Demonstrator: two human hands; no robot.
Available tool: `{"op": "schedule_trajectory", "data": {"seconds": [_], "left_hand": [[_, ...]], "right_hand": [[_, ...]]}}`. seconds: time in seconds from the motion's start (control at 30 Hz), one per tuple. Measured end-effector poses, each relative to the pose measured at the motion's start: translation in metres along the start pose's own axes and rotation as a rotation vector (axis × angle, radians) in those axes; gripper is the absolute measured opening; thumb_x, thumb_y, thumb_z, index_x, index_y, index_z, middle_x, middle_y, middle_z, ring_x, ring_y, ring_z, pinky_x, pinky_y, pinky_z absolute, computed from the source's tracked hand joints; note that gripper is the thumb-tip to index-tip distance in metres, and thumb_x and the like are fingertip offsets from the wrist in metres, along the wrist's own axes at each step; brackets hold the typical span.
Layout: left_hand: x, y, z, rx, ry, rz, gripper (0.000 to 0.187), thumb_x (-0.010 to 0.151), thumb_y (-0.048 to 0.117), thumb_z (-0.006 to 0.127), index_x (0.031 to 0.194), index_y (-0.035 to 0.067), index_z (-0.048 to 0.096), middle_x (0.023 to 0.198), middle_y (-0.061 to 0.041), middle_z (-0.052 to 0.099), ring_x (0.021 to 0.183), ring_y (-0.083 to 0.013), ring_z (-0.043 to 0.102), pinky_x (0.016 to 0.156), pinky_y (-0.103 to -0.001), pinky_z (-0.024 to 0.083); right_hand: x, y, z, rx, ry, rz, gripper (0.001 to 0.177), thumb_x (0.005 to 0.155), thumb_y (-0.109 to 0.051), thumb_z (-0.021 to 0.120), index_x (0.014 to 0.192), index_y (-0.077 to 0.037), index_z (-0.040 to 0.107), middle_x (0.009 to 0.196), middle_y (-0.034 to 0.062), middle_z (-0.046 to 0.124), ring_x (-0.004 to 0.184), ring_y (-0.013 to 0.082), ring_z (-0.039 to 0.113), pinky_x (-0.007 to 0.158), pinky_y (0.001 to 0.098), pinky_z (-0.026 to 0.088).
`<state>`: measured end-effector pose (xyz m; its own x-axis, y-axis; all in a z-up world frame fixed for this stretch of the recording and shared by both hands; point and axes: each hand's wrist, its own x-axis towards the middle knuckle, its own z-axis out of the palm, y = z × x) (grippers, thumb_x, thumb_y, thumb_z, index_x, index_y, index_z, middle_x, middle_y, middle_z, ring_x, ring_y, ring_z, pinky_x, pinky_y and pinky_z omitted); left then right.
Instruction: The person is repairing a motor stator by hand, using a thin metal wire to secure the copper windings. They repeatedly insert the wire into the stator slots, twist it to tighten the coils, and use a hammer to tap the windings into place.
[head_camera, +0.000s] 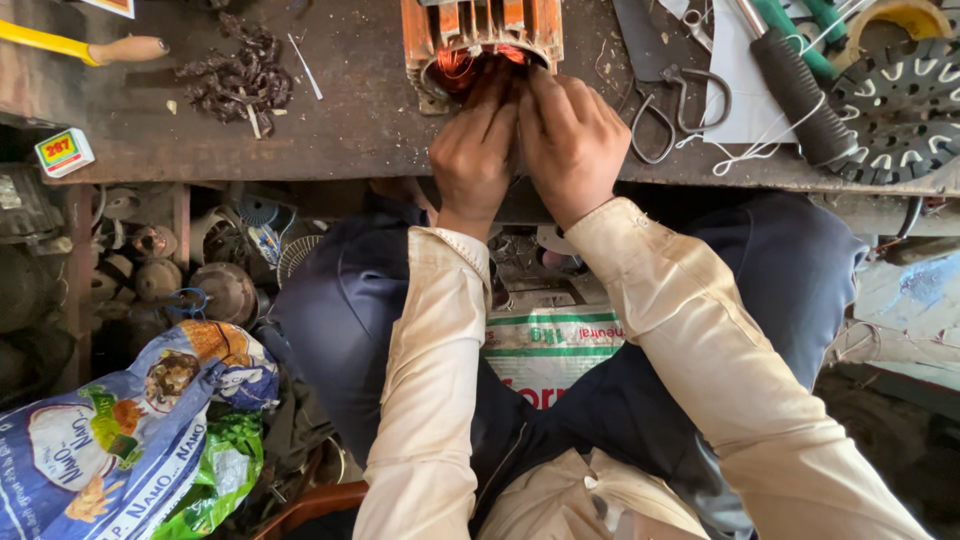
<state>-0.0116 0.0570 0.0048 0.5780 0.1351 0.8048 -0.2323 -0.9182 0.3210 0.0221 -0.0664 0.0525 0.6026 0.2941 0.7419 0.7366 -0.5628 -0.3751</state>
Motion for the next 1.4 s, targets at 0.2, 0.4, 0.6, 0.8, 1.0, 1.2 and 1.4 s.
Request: {"op": "schedule_trajectory", "data": {"seconds": [0.2, 0.4, 0.6, 0.8, 1.0, 1.2, 1.4], "left_hand": [[-0.003, 0.000, -0.001, -0.018, 0.004, -0.009, 0.016, 0.088, 0.002, 0.073, 0.104, 0.002, 0.077, 0.122, -0.016, 0.072, 0.103, -0.0287, 0.075, 0.083, -0.036, 0.060], [0.018, 0.007, -0.023, -0.071, -0.185, -0.176, 0.026, 0.081, -0.003, 0.074, 0.106, 0.005, 0.076, 0.116, -0.010, 0.077, 0.098, -0.0275, 0.074, 0.088, -0.037, 0.060], [0.046, 0.025, -0.121, -0.394, -0.149, -0.470, 0.021, 0.094, -0.006, 0.074, 0.110, 0.008, 0.075, 0.112, -0.005, 0.076, 0.091, -0.0217, 0.078, 0.081, -0.032, 0.062], [0.052, 0.022, -0.124, -0.201, -0.383, -0.355, 0.019, 0.093, 0.001, 0.072, 0.110, 0.009, 0.078, 0.105, -0.009, 0.074, 0.091, -0.0301, 0.073, 0.079, -0.037, 0.058], [0.050, 0.015, -0.096, -0.063, -0.466, -0.238, 0.031, 0.085, -0.001, 0.070, 0.111, 0.014, 0.080, 0.100, -0.007, 0.071, 0.095, -0.0336, 0.068, 0.082, -0.043, 0.054], [0.037, -0.011, -0.090, -0.354, -0.592, -0.425, 0.018, 0.095, 0.014, 0.069, 0.112, 0.013, 0.076, 0.099, -0.005, 0.072, 0.086, -0.0235, 0.068, 0.077, -0.039, 0.054], [0.035, -0.009, -0.076, -0.854, -0.644, -1.172, 0.032, 0.105, 0.035, 0.060, 0.118, 0.012, 0.079, 0.077, 0.000, 0.059, 0.064, -0.0079, 0.054, 0.052, -0.030, 0.042]], "right_hand": [[0.008, 0.005, -0.010, -0.106, -0.073, -0.129, 0.012, 0.098, -0.008, 0.075, 0.108, -0.004, 0.068, 0.090, 0.0064, 0.063, 0.076, 0.0245, 0.065, 0.066, 0.0380, 0.053], [0.014, -0.003, -0.022, -0.097, -0.124, -0.077, 0.010, 0.102, -0.012, 0.074, 0.103, -0.006, 0.066, 0.088, 0.0077, 0.063, 0.076, 0.0265, 0.066, 0.066, 0.0390, 0.053], [-0.025, -0.022, -0.026, 0.280, -0.374, 0.327, 0.021, 0.094, -0.024, 0.079, 0.098, -0.003, 0.076, 0.086, 0.0162, 0.074, 0.069, 0.0273, 0.073, 0.063, 0.0367, 0.057], [-0.025, -0.020, 0.023, 0.355, -0.349, 0.472, 0.025, 0.088, -0.025, 0.076, 0.104, -0.006, 0.079, 0.076, 0.0177, 0.072, 0.067, 0.0340, 0.073, 0.060, 0.0389, 0.057], [-0.019, -0.025, 0.025, 0.319, -0.295, 0.379, 0.018, 0.084, -0.018, 0.075, 0.090, -0.002, 0.072, 0.081, 0.0185, 0.069, 0.072, 0.0381, 0.069, 0.065, 0.0430, 0.055], [-0.007, -0.006, -0.017, 0.296, -0.227, 0.254, 0.006, 0.099, -0.011, 0.073, 0.099, -0.005, 0.071, 0.089, 0.0138, 0.071, 0.077, 0.0324, 0.073, 0.067, 0.0408, 0.055], [-0.023, -0.030, -0.014, 0.277, -0.305, 0.138, 0.008, 0.096, -0.012, 0.071, 0.098, -0.006, 0.073, 0.091, 0.0155, 0.071, 0.076, 0.0336, 0.071, 0.067, 0.0414, 0.056]]}}
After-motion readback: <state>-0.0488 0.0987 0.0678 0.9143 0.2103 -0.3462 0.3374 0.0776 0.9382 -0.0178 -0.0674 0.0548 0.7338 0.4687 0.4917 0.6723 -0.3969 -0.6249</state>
